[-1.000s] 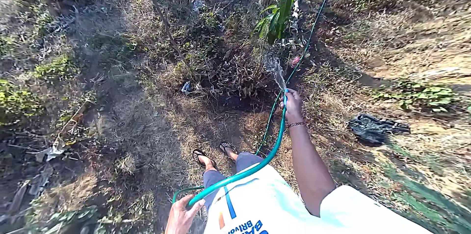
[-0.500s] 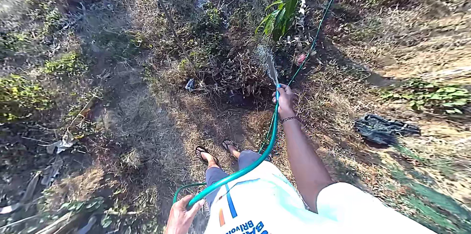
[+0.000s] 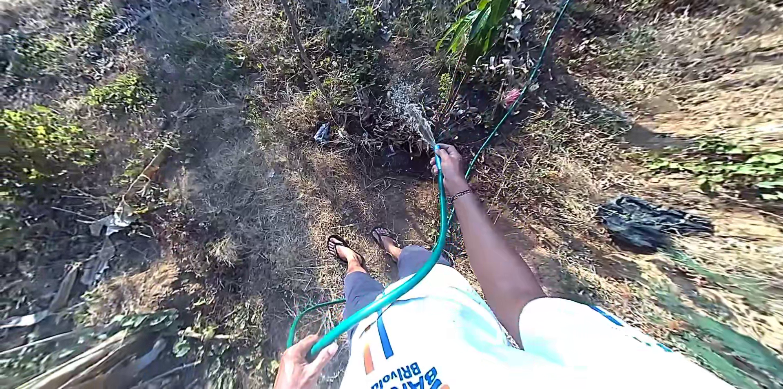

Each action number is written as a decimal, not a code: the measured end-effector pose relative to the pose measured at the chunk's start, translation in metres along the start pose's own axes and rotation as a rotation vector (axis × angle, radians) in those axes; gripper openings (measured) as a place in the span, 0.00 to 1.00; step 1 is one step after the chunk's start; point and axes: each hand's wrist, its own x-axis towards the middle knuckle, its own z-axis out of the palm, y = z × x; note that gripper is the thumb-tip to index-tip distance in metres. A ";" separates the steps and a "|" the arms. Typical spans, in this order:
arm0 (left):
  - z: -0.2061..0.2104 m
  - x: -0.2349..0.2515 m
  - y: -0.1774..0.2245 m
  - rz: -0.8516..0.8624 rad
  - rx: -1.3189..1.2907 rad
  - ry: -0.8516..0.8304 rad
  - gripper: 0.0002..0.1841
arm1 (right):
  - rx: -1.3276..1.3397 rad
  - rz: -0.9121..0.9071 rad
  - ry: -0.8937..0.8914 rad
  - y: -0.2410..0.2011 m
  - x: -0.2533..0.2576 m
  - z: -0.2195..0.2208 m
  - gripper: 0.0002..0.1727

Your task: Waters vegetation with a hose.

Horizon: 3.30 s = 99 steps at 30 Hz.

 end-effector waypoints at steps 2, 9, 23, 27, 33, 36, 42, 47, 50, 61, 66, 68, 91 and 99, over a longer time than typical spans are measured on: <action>-0.001 -0.003 0.000 0.005 -0.012 0.011 0.18 | -0.008 0.029 -0.024 0.005 0.000 0.003 0.18; 0.005 -0.008 -0.008 -0.012 -0.015 0.031 0.19 | -0.051 0.118 -0.075 0.020 -0.001 0.005 0.18; 0.007 -0.005 -0.011 -0.004 -0.034 0.056 0.19 | -0.185 0.271 -0.131 0.029 -0.025 0.003 0.18; 0.008 -0.002 -0.016 0.000 -0.034 0.055 0.20 | -0.081 0.214 -0.097 0.040 -0.013 0.001 0.18; 0.004 -0.001 -0.008 -0.018 -0.022 0.072 0.18 | 0.044 0.094 0.012 0.031 -0.005 -0.004 0.18; 0.004 0.002 -0.006 -0.026 -0.024 0.068 0.17 | 0.099 0.057 0.060 0.025 -0.002 -0.008 0.18; 0.000 0.009 -0.004 -0.020 -0.016 0.071 0.19 | 0.180 0.012 0.180 0.020 0.002 -0.019 0.17; -0.003 0.021 0.000 -0.032 0.004 0.103 0.20 | 0.230 -0.040 0.275 0.002 -0.017 -0.033 0.16; -0.007 0.027 0.010 -0.022 0.002 0.117 0.22 | 0.286 -0.100 0.364 0.007 -0.013 -0.045 0.15; -0.004 0.038 0.010 0.045 -0.003 0.099 0.26 | 0.230 -0.076 0.591 0.010 -0.048 -0.086 0.14; -0.020 0.048 0.003 0.062 0.027 0.073 0.26 | 0.212 -0.031 0.640 0.024 -0.065 -0.093 0.15; -0.031 0.054 -0.001 0.067 0.038 0.053 0.26 | 0.214 -0.020 0.658 0.028 -0.076 -0.092 0.16; -0.207 0.080 -0.115 0.216 -0.085 -0.163 0.22 | 0.223 0.320 0.521 0.087 -0.205 0.076 0.15; -0.203 0.075 -0.114 0.217 -0.124 -0.130 0.21 | 0.170 0.347 0.387 0.088 -0.193 0.090 0.16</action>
